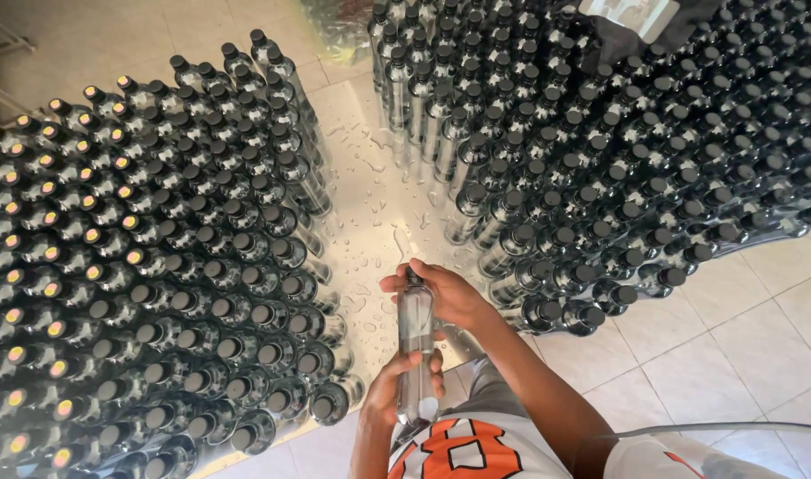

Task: Manually placing and securing caps onto plastic bottles arranged in large groups on the floor.

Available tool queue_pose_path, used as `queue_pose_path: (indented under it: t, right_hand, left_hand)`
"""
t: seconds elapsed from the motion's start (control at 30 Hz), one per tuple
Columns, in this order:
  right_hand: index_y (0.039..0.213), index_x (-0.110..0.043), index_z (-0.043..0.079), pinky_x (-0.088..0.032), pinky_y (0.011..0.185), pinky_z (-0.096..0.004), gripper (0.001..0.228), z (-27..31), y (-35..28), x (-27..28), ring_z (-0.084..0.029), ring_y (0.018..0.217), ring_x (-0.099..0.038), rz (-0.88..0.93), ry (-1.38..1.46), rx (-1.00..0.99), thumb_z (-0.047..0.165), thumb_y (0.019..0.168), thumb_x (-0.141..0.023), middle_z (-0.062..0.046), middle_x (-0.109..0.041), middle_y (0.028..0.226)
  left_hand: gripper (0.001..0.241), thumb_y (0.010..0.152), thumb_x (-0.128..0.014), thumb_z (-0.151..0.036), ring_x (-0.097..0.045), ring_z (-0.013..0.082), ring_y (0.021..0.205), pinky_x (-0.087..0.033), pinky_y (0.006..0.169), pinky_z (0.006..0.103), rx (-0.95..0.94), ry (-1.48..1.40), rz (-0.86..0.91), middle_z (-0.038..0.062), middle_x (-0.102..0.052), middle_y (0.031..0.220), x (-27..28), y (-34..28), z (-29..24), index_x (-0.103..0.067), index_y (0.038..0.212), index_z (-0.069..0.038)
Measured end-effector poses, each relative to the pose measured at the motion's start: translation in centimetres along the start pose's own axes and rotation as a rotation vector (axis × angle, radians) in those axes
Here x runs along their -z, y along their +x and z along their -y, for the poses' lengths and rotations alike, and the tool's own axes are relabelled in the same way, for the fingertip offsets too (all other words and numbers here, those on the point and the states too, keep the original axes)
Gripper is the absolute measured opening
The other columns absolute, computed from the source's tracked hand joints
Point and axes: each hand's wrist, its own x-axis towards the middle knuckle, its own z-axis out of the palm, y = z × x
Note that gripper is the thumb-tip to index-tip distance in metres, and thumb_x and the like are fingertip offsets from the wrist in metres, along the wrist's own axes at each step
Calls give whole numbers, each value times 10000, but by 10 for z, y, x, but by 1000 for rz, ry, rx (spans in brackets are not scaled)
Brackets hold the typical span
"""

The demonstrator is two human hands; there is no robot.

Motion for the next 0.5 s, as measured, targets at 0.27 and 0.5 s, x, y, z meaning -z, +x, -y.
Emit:
queue_pose_path:
  t: [0.27,0.5]
  right_hand:
    - [943,-756,96,-555,1011,-406,380,-9,-5,-23,-344,1440,-677,-487,-381,-68,454,1024,-657,-258,-774,1399]
    - [1596,-491,-71,-546,1097,-459,874,20,-17,-45,-341,1532,-533,-166,-170,-63,592,1027,-502,-270,-594,1581]
  left_hand:
    - [265,881,-794,-171,-672,221,765,-549,733,365,-16,906,-666,93,-687,841,-77,1,-15,-651,1085,-80]
    - [265,1012,-693,-153,-743,286,751,-651,747,464,-49,574,-251,167,-758,975,-66,-13,-18,-641,1201,25]
